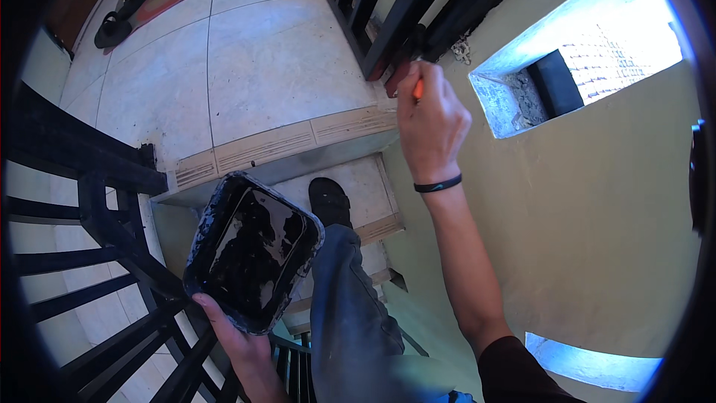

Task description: The person paints a metal gate by dipping a paintbrush into a container of paint and applying paint onto the gate.

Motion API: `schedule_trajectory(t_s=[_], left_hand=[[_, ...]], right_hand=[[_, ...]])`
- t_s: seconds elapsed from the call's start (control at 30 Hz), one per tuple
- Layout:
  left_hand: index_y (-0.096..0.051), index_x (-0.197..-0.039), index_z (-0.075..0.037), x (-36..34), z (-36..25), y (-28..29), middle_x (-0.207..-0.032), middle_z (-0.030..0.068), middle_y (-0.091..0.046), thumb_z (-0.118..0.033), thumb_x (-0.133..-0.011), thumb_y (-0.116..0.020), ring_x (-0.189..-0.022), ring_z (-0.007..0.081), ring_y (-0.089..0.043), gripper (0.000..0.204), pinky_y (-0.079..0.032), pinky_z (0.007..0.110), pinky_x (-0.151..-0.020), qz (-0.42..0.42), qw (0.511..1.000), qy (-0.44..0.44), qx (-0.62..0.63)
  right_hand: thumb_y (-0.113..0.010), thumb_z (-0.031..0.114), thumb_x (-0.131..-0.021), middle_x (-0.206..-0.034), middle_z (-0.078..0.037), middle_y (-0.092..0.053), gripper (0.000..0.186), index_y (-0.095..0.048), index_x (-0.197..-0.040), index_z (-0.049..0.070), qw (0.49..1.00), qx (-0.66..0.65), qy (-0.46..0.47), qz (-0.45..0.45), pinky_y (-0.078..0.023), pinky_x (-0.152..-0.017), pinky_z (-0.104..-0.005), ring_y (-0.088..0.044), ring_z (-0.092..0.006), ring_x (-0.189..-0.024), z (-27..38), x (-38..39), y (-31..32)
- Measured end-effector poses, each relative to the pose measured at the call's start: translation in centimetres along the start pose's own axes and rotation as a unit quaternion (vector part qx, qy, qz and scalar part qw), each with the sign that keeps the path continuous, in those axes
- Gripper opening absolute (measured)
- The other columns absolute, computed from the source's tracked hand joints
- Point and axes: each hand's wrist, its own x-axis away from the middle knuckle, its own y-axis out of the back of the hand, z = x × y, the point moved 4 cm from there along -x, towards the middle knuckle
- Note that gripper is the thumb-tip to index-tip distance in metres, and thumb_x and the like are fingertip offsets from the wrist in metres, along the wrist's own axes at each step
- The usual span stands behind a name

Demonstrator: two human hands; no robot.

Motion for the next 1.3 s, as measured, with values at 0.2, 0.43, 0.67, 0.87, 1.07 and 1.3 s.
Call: schedule_trajectory(t_s=[0.2,0.43,0.67,0.87,1.07,1.3], left_hand=[[-0.03,-0.157,-0.005,-0.2,0.5,0.7,-0.155,0.0159,-0.043,-0.062,-0.102,-0.048,-0.141,0.0326,-0.047,0.081,-0.043,0.048,-0.116,0.013,1.0,0.004,-0.017],[-0.031,-0.156,-0.004,0.1,0.3,0.8,-0.153,0.0155,-0.045,-0.059,-0.104,-0.047,-0.14,0.031,-0.048,0.077,-0.044,0.048,-0.114,0.002,0.999,0.001,-0.049],[-0.032,-0.156,-0.005,0.2,0.0,0.5,-0.152,0.0164,-0.046,-0.058,-0.104,-0.047,-0.138,0.0316,-0.05,0.075,-0.045,0.048,-0.114,0.007,0.999,-0.01,-0.035],[-0.031,-0.156,-0.006,0.7,-0.6,1.0,-0.151,0.0165,-0.048,-0.058,-0.104,-0.047,-0.136,0.0315,-0.053,0.075,-0.048,0.048,-0.112,-0.017,0.999,-0.011,-0.029],[-0.032,-0.157,-0.011,0.8,-0.4,1.5,-0.155,0.0142,-0.043,-0.058,-0.105,-0.044,-0.137,0.0312,-0.049,0.071,-0.049,0.048,-0.109,0.005,1.0,-0.002,-0.021],[-0.032,-0.157,-0.012,0.9,-0.4,1.0,-0.154,0.0143,-0.044,-0.057,-0.105,-0.044,-0.137,0.031,-0.05,0.07,-0.051,0.049,-0.107,-0.001,1.0,0.001,-0.005]], right_hand=[[-0.067,0.015,-0.095,-0.069,-0.01,-0.064,0.007,-0.064,-0.095,0.009,1.0,-0.003,-0.004,0.023,-0.051,-0.049,-0.0384,-0.066,-0.0297,-0.055,-0.9,2.4,-1.7],[-0.067,0.015,-0.095,-0.069,-0.011,-0.063,0.008,-0.063,-0.094,0.008,0.999,-0.002,-0.005,0.036,-0.051,-0.048,-0.0385,-0.065,-0.0295,-0.055,-0.6,2.5,-1.1],[-0.068,0.014,-0.095,-0.07,-0.011,-0.065,0.008,-0.064,-0.095,0.008,0.999,0.015,-0.013,0.047,-0.051,-0.049,-0.0375,-0.066,-0.0291,-0.056,-1.0,3.5,-1.9],[-0.069,0.015,-0.094,-0.073,-0.011,-0.067,0.009,-0.067,-0.1,0.008,1.0,-0.024,0.01,-0.009,-0.052,-0.05,-0.0369,-0.067,-0.0285,-0.057,-0.6,2.8,-1.5],[-0.07,0.015,-0.094,-0.075,-0.011,-0.068,0.009,-0.067,-0.099,0.008,1.0,-0.011,0.027,0.01,-0.052,-0.05,-0.0367,-0.067,-0.028,-0.057,-1.1,3.6,-1.5],[-0.069,0.015,-0.095,-0.076,-0.011,-0.069,0.008,-0.066,-0.099,0.008,0.999,0.001,0.031,0.032,-0.052,-0.05,-0.0367,-0.066,-0.0283,-0.056,-1.3,3.1,-1.3]])
